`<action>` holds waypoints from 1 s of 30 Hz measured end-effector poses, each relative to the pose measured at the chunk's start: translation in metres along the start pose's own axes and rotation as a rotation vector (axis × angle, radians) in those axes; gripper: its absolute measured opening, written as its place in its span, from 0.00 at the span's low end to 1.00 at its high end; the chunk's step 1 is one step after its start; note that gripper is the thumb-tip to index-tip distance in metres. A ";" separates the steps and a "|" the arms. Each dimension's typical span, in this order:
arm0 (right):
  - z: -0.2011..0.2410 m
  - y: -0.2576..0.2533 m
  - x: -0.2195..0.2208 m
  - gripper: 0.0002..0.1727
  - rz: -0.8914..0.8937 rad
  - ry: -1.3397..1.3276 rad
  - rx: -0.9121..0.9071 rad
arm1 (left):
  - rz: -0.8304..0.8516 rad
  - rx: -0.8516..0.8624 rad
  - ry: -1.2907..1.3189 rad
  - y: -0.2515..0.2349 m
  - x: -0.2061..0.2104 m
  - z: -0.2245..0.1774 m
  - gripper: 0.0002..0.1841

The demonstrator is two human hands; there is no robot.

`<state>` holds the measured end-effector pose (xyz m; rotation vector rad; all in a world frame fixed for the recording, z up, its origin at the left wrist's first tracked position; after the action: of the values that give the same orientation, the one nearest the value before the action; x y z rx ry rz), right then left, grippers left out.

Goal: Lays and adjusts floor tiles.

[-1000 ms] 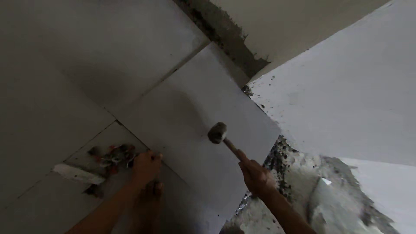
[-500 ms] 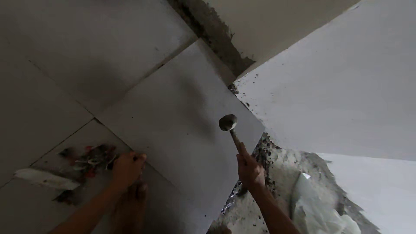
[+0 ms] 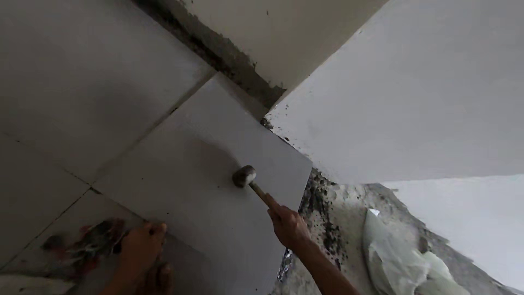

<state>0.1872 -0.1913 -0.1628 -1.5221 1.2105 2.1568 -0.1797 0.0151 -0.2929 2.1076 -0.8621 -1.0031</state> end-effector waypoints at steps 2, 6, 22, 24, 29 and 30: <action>0.014 0.005 -0.006 0.26 -0.060 0.049 -0.067 | -0.009 0.004 0.025 -0.002 -0.003 -0.006 0.19; 0.021 0.018 0.000 0.27 -0.048 0.083 -0.154 | -0.001 -0.025 0.046 0.011 -0.004 -0.018 0.17; 0.016 0.033 0.009 0.28 0.027 0.123 -0.224 | -0.033 -0.030 -0.036 0.003 -0.007 -0.025 0.20; 0.021 0.039 -0.001 0.26 -0.125 0.076 -0.328 | -0.043 -0.053 -0.054 -0.001 -0.007 -0.024 0.19; 0.003 0.044 0.017 0.28 0.052 0.083 -0.200 | -0.026 -0.062 -0.076 0.001 -0.006 -0.028 0.20; 0.008 0.046 0.012 0.27 -0.052 0.061 -0.267 | -0.024 -0.063 -0.069 0.000 -0.007 -0.029 0.20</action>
<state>0.1489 -0.2169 -0.1498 -1.7130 0.9171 2.3278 -0.1587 0.0286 -0.2757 2.0452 -0.8293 -1.1074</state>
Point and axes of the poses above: each hand's wrist, its own y-axis away from the middle knuckle, its own x-axis out of the palm, z = x × y, the point moved 10 cm from there along -y, towards the middle knuckle, and after that the axes turned 2 degrees about -y, right-handed, at the moved point
